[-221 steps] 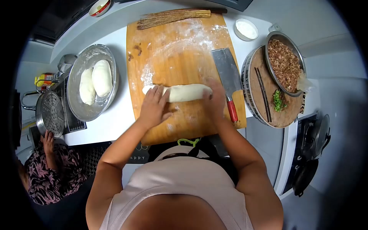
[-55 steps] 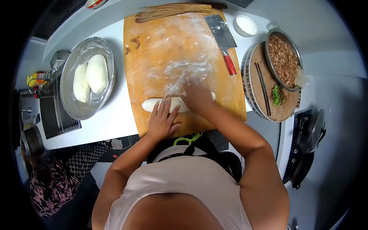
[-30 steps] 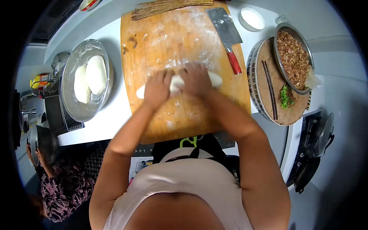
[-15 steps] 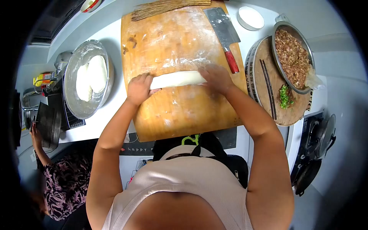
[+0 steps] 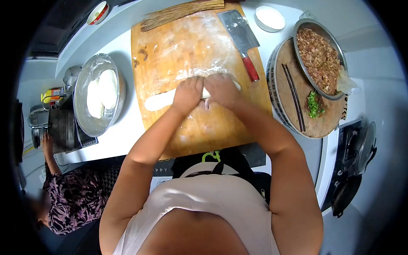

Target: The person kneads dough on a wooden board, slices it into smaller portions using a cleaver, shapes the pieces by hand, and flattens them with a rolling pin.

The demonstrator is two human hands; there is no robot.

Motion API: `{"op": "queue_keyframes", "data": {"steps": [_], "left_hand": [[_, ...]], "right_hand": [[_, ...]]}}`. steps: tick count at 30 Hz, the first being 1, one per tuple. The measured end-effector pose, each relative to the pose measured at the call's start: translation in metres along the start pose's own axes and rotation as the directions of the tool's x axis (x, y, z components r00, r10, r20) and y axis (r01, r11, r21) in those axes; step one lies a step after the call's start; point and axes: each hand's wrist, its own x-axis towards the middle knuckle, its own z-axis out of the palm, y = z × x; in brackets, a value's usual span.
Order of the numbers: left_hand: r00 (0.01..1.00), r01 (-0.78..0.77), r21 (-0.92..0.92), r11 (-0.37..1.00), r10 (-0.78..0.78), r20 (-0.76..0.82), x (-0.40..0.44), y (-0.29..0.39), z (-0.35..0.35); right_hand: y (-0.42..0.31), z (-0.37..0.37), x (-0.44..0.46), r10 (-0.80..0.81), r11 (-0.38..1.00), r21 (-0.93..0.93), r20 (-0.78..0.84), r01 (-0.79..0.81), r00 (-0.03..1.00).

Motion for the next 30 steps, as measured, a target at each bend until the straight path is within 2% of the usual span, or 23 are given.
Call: {"op": "queue_keyframes", "data": {"steps": [1, 3, 6, 10, 13, 17, 20, 21, 22, 23, 25, 28, 30], "left_hand": [[0.998, -0.043, -0.043, 0.998, 0.041, -0.046, -0.002, -0.003, 0.0], [0.983, -0.122, -0.123, 0.985, 0.103, -0.151, -0.007, -0.016, -0.003], [0.992, -0.044, -0.166, 0.985, 0.024, -0.123, -0.02, -0.023, -0.013], [0.986, -0.037, -0.151, 0.988, 0.012, -0.164, -0.026, -0.022, -0.025], [0.998, 0.061, -0.077, 0.995, -0.062, -0.022, -0.051, -0.037, -0.023], [0.98, 0.092, -0.101, 0.991, -0.108, -0.168, -0.081, -0.052, -0.022], [0.968, 0.134, -0.091, 0.987, -0.15, -0.201, -0.111, -0.075, -0.024], [0.968, 0.142, -0.095, 0.985, -0.158, -0.196, -0.119, -0.079, -0.023], [0.967, 0.151, -0.103, 0.983, -0.168, -0.189, -0.128, -0.08, -0.022], [0.957, 0.167, -0.13, 0.977, -0.193, -0.216, -0.135, -0.079, -0.021], [0.935, 0.181, -0.18, 0.967, -0.226, -0.275, -0.145, -0.078, -0.019], [0.898, 0.224, -0.32, 0.92, -0.322, -0.298, -0.16, -0.081, -0.01], [0.886, 0.236, -0.398, 0.886, -0.365, -0.287, -0.169, -0.079, -0.003]], "right_hand": [[0.007, -0.003, -0.004, -0.027, 0.999, 0.025, -0.084, 0.03, 0.996], [0.014, -0.001, -0.007, -0.082, 0.996, 0.02, -0.067, 0.083, 0.994], [0.025, -0.001, -0.009, -0.116, 0.993, 0.015, -0.125, 0.119, 0.985], [0.03, -0.003, -0.013, -0.155, 0.988, -0.004, -0.131, 0.156, 0.979], [0.04, -0.006, -0.008, -0.181, 0.983, -0.013, -0.078, 0.181, 0.98], [0.06, -0.003, 0.005, -0.265, 0.964, 0.025, -0.001, 0.265, 0.964], [0.083, -0.009, 0.0, -0.21, 0.961, 0.147, -0.171, 0.235, 0.963], [0.095, -0.003, -0.004, 0.034, 0.999, 0.033, -0.23, -0.027, 0.972], [0.095, -0.003, -0.003, 0.263, 0.953, -0.061, -0.312, -0.296, 0.913], [0.096, -0.003, -0.001, 0.443, 0.881, -0.061, -0.248, -0.47, 0.862], [0.085, -0.031, 0.008, 0.756, 0.632, -0.103, -0.136, -0.768, 0.64], [0.105, -0.011, 0.02, 0.779, 0.627, -0.138, 0.076, -0.767, 0.623], [0.104, -0.01, 0.028, 0.81, 0.584, -0.106, 0.135, -0.804, 0.571]]}}
